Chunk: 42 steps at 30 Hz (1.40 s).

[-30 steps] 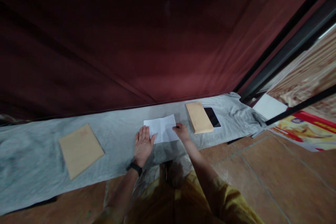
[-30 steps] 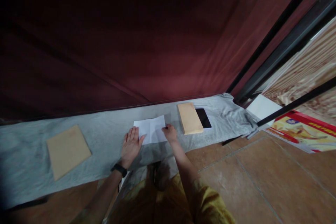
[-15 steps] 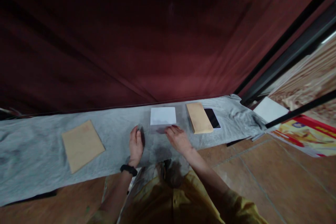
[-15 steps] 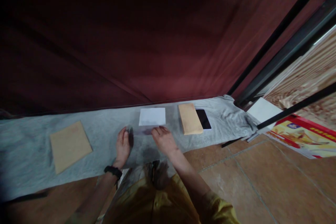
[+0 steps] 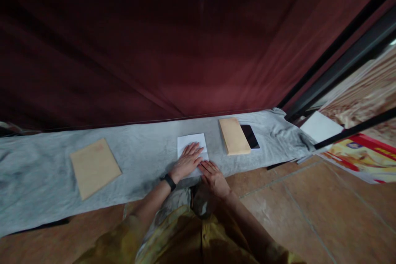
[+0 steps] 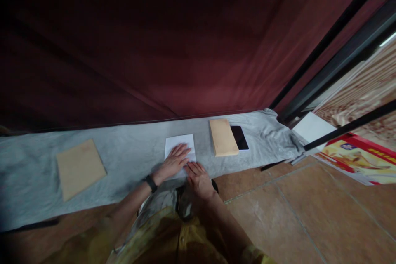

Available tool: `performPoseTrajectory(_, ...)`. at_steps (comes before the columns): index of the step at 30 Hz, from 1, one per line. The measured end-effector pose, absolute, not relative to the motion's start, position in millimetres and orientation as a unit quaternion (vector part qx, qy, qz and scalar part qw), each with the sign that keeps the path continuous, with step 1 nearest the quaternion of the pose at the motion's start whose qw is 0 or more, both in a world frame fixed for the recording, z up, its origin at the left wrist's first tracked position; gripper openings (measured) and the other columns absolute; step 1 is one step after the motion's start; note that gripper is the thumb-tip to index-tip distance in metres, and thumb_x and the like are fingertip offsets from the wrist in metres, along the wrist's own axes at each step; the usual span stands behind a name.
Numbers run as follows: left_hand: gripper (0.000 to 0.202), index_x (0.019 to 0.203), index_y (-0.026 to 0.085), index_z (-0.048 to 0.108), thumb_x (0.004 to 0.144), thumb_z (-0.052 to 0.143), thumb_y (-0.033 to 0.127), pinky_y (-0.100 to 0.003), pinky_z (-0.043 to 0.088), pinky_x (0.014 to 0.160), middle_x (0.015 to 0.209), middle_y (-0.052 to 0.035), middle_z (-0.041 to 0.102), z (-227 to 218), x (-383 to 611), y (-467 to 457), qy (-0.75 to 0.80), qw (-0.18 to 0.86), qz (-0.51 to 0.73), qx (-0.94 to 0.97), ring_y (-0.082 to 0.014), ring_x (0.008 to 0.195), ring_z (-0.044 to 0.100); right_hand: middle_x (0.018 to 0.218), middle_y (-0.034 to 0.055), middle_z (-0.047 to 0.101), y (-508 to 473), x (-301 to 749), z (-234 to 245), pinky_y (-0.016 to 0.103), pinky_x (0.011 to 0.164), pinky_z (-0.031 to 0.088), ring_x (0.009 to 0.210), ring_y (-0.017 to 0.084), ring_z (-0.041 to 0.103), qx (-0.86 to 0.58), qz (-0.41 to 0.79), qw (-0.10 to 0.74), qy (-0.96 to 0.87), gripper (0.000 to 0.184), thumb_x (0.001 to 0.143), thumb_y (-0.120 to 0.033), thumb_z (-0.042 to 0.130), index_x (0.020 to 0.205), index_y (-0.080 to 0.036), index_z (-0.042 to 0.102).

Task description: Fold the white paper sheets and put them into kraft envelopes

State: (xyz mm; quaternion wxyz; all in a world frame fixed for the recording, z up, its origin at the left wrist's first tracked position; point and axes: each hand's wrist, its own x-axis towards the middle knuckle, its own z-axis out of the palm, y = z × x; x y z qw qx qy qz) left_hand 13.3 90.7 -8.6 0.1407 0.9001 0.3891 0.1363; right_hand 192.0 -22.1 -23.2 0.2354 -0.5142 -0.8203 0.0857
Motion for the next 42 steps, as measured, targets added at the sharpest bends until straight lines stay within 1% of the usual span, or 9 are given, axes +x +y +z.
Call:
performPoseTrajectory(4, 0.050, 0.151, 0.027, 0.048, 0.104, 0.037, 0.042, -0.051, 0.022, 0.126, 0.163, -0.0045, 0.040, -12, 29, 102, 0.400, 0.095, 0.077, 0.908, -0.0247, 0.153, 0.029, 0.150, 0.0118, 0.055, -23, 193, -32, 0.050, 0.119, 0.040, 0.141, 0.026, 0.048, -0.524, 0.091, 0.239, -0.813, 0.049, 0.097, -0.018, 0.053, 0.146, -0.020, 0.053)
performPoseTrajectory(12, 0.052, 0.152, 0.024, 0.045, 0.104, 0.038, 0.041, -0.046, 0.024, 0.126, 0.161, -0.0065, 0.042, -21, -28, 115, 0.442, 0.063, 0.128, 0.886, -0.0234, 0.152, 0.032, 0.153, 0.0096, 0.052, -23, 191, -32, 0.049, 0.120, 0.038, 0.142, 0.025, 0.047, -0.525, 0.090, 0.254, -0.807, 0.047, 0.096, -0.017, 0.055, 0.143, -0.021, 0.057)
performPoseTrajectory(15, 0.048, 0.147, 0.021, 0.052, 0.103, 0.039, 0.034, -0.048, 0.030, 0.124, 0.156, -0.0078, 0.049, -23, -62, 107, 0.453, 0.100, 0.154, 0.872, -0.0229, 0.149, 0.038, 0.153, 0.0099, 0.053, -24, 192, -31, 0.049, 0.120, 0.039, 0.141, 0.024, 0.048, -0.525, 0.098, 0.259, -0.805, 0.047, 0.097, -0.017, 0.055, 0.143, -0.021, 0.056)
performPoseTrajectory(18, 0.049, 0.142, 0.021, 0.057, 0.099, 0.034, 0.018, -0.046, 0.037, 0.121, 0.151, -0.0059, 0.055, -22, -84, 81, 0.425, 0.156, 0.190, 0.871, -0.0195, 0.148, 0.039, 0.151, 0.0098, 0.054, -22, 195, -29, 0.048, 0.119, 0.039, 0.140, 0.024, 0.050, -0.519, 0.119, 0.263, -0.805, 0.047, 0.096, -0.016, 0.056, 0.142, -0.021, 0.058)
performPoseTrajectory(22, 0.061, 0.144, 0.026, 0.055, 0.088, 0.040, 0.007, -0.048, 0.033, 0.124, 0.150, -0.0026, 0.057, -17, -88, 41, 0.374, 0.194, 0.204, 0.884, -0.0178, 0.145, 0.043, 0.145, 0.0080, 0.061, -15, 201, -25, 0.045, 0.118, 0.040, 0.134, 0.022, 0.055, -0.507, 0.163, 0.266, -0.803, 0.044, 0.092, -0.010, 0.058, 0.133, -0.023, 0.065)
performPoseTrajectory(27, 0.048, 0.137, 0.028, 0.062, 0.089, 0.062, 0.025, -0.051, 0.039, 0.118, 0.143, -0.0052, 0.063, -14, -81, 35, 0.373, 0.192, 0.216, 0.882, -0.0237, 0.137, 0.053, 0.134, 0.0070, 0.068, -1, 213, -18, 0.041, 0.111, 0.046, 0.125, 0.021, 0.062, -0.507, 0.224, 0.275, -0.785, 0.041, 0.087, -0.006, 0.060, 0.123, -0.023, 0.070)
performPoseTrajectory(31, 0.025, 0.110, 0.027, 0.075, 0.097, 0.055, 0.035, -0.044, 0.050, 0.106, 0.121, -0.0044, 0.075, -17, -79, 50, 0.409, 0.212, 0.268, 0.846, -0.0218, 0.118, 0.066, 0.124, 0.0070, 0.073, 11, 222, -17, 0.040, 0.105, 0.050, 0.116, 0.022, 0.067, -0.512, 0.249, 0.319, -0.758, 0.028, 0.089, -0.014, 0.064, 0.114, -0.023, 0.073)
performPoseTrajectory(36, 0.031, 0.089, 0.024, 0.074, 0.098, 0.051, 0.043, -0.036, 0.055, 0.092, 0.097, -0.0048, 0.077, -13, -65, 55, 0.517, 0.247, 0.310, 0.759, -0.0207, 0.096, 0.070, 0.097, 0.0066, 0.077, 25, 221, -18, 0.034, 0.090, 0.056, 0.095, 0.021, 0.071, -0.593, 0.246, 0.357, -0.679, 0.020, 0.097, -0.029, 0.057, 0.101, -0.021, 0.075)
performPoseTrajectory(42, 0.031, 0.092, 0.022, 0.071, 0.099, 0.046, 0.038, -0.029, 0.051, 0.083, 0.093, -0.0055, 0.075, -2, -40, 62, 0.648, 0.231, 0.254, 0.680, -0.0185, 0.089, 0.068, 0.093, 0.0072, 0.075, 45, 202, -9, 0.029, 0.085, 0.054, 0.090, 0.020, 0.071, -0.683, 0.194, 0.301, -0.637, 0.031, 0.103, -0.029, 0.045, 0.093, -0.018, 0.072)
